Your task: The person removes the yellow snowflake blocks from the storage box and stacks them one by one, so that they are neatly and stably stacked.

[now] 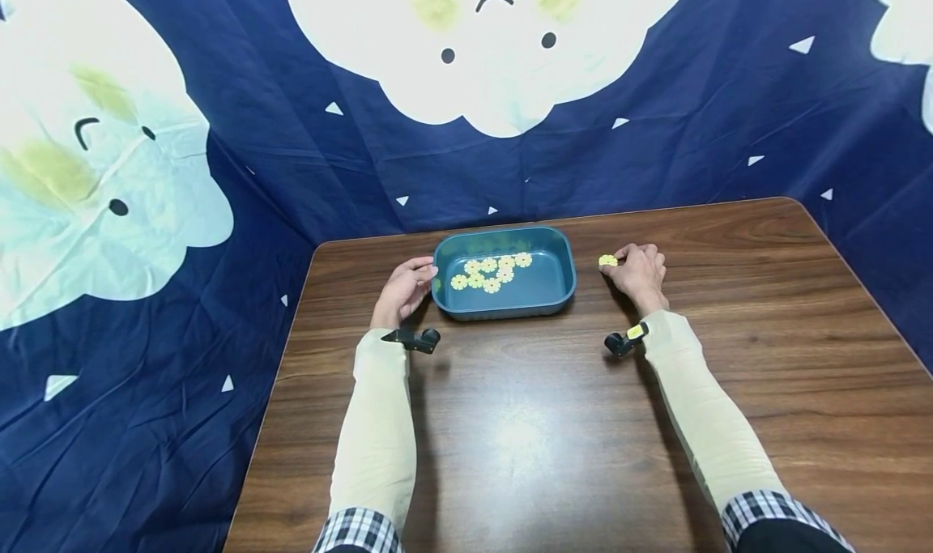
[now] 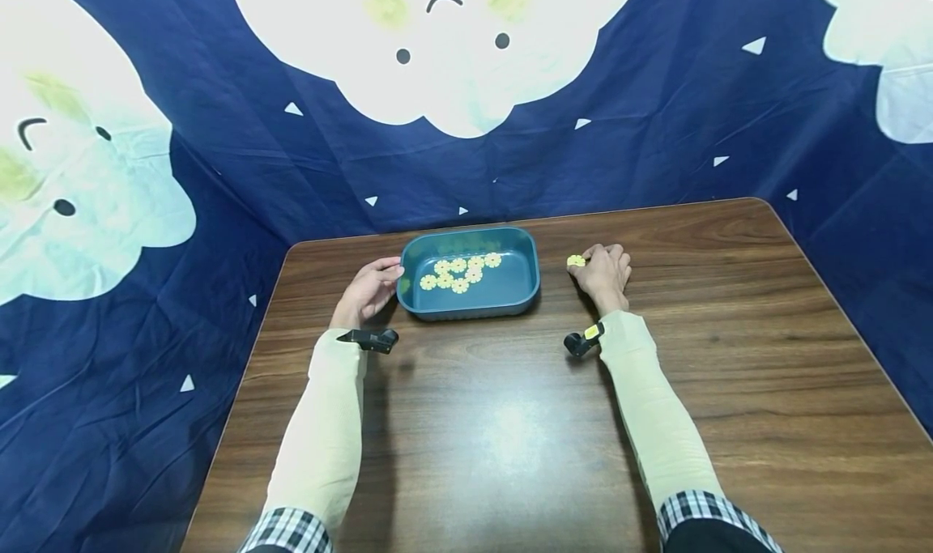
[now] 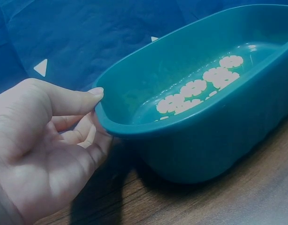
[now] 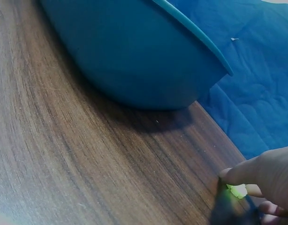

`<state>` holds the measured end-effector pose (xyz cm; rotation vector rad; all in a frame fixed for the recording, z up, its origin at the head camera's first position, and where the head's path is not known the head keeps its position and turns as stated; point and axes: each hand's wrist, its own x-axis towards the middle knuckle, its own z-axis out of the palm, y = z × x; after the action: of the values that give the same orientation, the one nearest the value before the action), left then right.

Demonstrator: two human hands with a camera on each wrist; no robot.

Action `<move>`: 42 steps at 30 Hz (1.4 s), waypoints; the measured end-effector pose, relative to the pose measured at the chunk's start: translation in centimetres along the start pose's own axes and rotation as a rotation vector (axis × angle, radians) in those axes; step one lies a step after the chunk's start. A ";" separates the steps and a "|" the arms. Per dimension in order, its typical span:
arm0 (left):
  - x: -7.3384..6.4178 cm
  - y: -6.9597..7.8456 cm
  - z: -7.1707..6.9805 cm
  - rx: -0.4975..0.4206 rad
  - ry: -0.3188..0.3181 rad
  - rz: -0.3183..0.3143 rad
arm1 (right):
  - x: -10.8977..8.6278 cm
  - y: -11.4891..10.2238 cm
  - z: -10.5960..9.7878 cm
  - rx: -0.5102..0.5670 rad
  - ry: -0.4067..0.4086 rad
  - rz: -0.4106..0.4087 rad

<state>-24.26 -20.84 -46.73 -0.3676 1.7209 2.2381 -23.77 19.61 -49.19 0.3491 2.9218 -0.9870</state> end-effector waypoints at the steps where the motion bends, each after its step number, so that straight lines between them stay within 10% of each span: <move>1: 0.0 0.0 0.0 0.002 0.001 -0.001 | 0.0 0.0 0.0 0.000 0.004 -0.002; 15: 0.2 0.0 0.2 0.011 0.014 -0.017 | -0.1 -0.3 -0.5 0.054 0.035 -0.013; 26: 0.3 0.1 0.3 0.024 0.009 -0.016 | -0.1 -4.6 -2.7 0.204 0.082 -0.147; 42: 0.1 0.1 0.3 0.007 0.035 -0.022 | -0.9 -8.5 -0.8 0.288 -0.009 -0.309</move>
<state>-24.41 -20.54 -46.64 -0.4246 1.7338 2.2221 -24.75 13.32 -43.44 -0.1068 2.8800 -1.4487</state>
